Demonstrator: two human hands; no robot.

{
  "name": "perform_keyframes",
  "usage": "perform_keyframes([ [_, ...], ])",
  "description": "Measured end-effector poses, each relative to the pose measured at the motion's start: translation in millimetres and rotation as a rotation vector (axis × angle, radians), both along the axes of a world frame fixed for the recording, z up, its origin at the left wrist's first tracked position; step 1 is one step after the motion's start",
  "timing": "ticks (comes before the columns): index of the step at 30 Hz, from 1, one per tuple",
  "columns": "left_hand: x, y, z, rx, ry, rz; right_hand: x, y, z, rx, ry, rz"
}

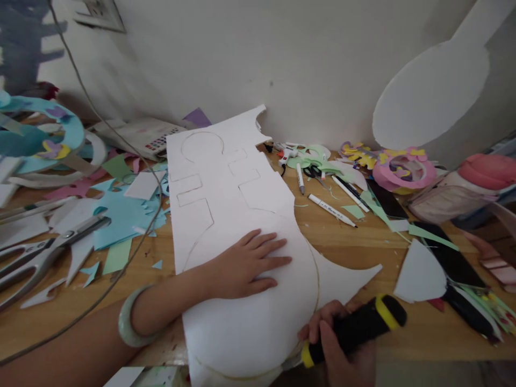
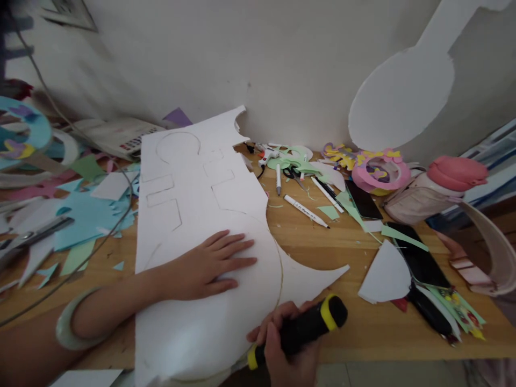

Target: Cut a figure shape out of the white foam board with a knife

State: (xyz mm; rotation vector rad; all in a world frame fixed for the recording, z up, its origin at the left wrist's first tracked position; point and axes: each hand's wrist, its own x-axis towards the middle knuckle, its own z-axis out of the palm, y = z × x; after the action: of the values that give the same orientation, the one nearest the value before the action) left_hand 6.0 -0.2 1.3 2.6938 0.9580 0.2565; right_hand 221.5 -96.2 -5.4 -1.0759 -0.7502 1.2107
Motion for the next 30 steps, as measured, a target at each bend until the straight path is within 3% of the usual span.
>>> perform_keyframes([
  [9,0,1,-0.2,0.01,-0.006,-0.005,13,12,-4.1,-0.084,0.003,0.144],
  [17,0,0,-0.7,-0.004,-0.002,-0.001,-4,11,10.0,-0.229,0.12,-0.026],
  [23,1,1,2.5,-0.014,0.002,0.009,1,20,11.4,-0.35,0.16,-0.088],
  [30,1,-1,3.3,-0.016,0.004,0.008,0,15,0.8,-0.24,0.103,-0.071],
])
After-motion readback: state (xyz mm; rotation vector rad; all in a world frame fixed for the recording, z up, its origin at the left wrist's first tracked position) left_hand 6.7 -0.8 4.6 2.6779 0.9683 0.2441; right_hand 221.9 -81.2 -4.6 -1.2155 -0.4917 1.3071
